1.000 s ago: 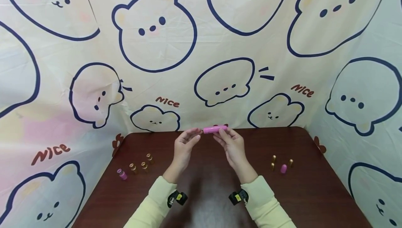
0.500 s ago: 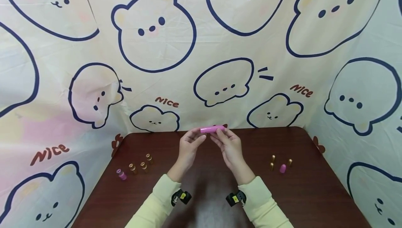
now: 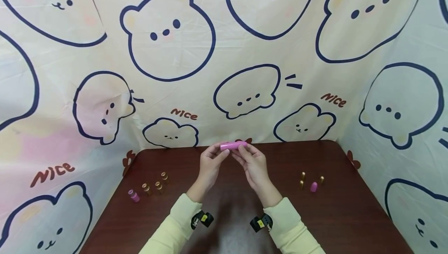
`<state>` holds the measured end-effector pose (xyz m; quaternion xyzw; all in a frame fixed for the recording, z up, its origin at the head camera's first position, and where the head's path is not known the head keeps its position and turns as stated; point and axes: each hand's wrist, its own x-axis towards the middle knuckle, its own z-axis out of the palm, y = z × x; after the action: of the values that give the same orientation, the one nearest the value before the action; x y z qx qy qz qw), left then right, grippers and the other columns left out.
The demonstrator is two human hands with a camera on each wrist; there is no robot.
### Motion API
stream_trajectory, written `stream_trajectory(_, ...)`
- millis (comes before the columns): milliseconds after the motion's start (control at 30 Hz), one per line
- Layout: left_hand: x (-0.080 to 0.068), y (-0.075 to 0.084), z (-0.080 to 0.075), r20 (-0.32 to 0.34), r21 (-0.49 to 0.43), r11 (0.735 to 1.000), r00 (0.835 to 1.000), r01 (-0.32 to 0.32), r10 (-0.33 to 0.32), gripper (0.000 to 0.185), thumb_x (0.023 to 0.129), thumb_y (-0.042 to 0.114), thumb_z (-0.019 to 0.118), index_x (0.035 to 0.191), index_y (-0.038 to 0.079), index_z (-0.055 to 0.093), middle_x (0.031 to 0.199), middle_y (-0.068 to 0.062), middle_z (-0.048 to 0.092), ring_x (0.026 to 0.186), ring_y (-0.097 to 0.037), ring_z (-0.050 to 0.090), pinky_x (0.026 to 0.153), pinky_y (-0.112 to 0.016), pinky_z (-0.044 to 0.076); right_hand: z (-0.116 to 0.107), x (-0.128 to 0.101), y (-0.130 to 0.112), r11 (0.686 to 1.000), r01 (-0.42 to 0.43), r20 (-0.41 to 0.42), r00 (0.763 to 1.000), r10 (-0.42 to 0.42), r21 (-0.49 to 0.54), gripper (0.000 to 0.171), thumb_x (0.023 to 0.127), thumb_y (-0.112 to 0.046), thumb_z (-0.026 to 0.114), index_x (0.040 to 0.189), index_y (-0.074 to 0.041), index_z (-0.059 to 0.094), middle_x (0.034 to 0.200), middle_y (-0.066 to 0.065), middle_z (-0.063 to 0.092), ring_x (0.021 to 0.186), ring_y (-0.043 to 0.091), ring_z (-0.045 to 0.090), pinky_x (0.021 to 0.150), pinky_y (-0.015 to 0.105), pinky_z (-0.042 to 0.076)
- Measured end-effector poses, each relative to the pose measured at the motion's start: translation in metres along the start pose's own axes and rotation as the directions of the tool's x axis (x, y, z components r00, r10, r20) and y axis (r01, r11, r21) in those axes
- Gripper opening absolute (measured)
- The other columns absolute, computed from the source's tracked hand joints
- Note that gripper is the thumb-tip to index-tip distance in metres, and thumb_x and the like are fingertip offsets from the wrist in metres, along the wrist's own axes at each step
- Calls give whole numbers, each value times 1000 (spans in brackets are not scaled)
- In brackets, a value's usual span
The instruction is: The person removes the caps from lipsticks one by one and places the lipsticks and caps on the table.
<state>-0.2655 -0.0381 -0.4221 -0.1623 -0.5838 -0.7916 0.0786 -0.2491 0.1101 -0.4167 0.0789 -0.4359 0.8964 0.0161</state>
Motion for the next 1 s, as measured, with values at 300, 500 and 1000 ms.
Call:
stream_trajectory(300, -1, -8, -1, -42, 28, 998, 998, -48, 49, 26, 89, 0, 69, 113, -9, 66, 106, -8, 70, 91, -15, 64, 82, -26, 52, -1, 0, 3, 998, 32, 3, 999, -32, -56, 25, 95, -11, 61, 117, 2, 64, 108, 9, 69, 102, 20, 67, 93, 37, 47)
stream_trajectory(500, -2, -10, -3, -42, 63, 995, 996, -81, 84, 26, 87, 7, 73, 110, -5, 69, 104, -12, 70, 89, -18, 63, 79, -27, 53, -1, -1, 4, 994, 40, -20, 999, -43, -106, 42, 94, -13, 63, 126, 13, 53, 108, 8, 69, 102, 21, 67, 91, 37, 49)
stream_trajectory(1000, -4, -11, -2, -35, 76, 995, 997, -69, 72, 24, 89, 0, 68, 111, -8, 67, 102, -9, 70, 86, -17, 62, 77, -25, 53, -2, -1, 4, 986, 53, -46, 997, -62, -161, 38, 93, -12, 65, 122, 10, 58, 104, 7, 70, 98, 21, 68, 92, 39, 48)
